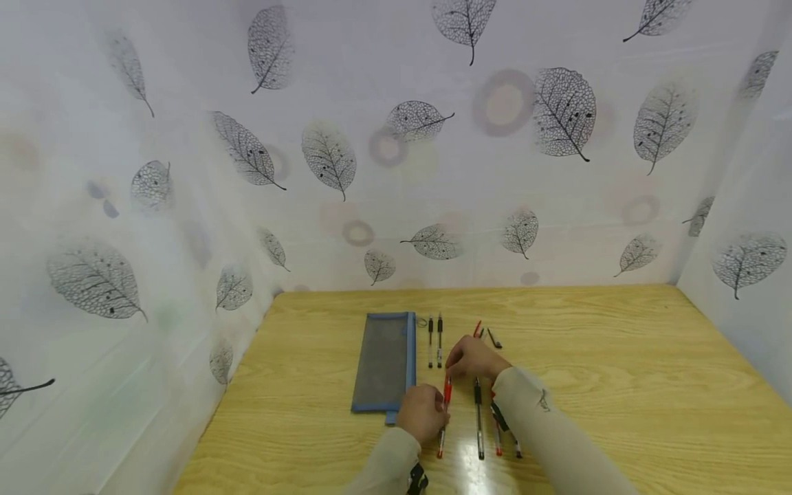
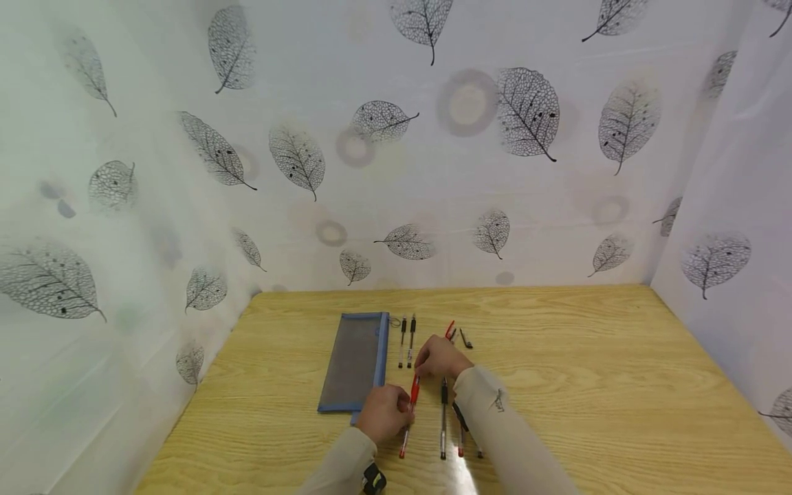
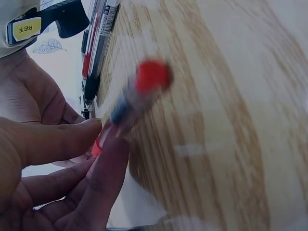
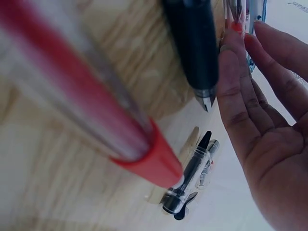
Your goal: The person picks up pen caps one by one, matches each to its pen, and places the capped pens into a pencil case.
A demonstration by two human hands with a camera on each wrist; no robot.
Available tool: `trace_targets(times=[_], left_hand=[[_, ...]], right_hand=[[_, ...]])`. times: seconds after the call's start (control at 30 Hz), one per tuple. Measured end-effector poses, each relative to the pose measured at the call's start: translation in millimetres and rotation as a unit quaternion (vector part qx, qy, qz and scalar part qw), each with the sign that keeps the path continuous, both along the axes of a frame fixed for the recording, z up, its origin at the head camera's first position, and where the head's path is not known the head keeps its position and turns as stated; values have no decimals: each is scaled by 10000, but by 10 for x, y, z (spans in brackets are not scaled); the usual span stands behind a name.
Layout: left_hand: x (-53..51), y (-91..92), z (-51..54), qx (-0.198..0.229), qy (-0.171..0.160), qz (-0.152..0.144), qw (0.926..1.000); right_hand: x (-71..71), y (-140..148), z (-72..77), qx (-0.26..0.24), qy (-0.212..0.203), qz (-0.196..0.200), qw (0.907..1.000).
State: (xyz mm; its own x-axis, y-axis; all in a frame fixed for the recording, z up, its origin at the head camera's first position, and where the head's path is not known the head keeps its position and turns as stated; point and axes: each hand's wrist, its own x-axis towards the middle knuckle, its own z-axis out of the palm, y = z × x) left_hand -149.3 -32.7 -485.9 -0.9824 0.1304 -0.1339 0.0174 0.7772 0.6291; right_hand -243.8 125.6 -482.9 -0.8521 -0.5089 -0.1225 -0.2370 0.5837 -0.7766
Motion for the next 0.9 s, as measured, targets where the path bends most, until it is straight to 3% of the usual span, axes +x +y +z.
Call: trace_targets(times=[0.13, 0.7, 0.9], left_hand=[[4, -6, -9, -138, 182, -92, 9997], [-26, 0, 46, 176, -75, -29, 9998], [-19, 17, 58, 205, 49, -66, 9998]], right_hand=[[2, 2, -9, 45, 53, 9, 10000], [12, 26, -12, -119, -42, 22, 9999], [31, 46, 23, -91, 3, 5, 10000]])
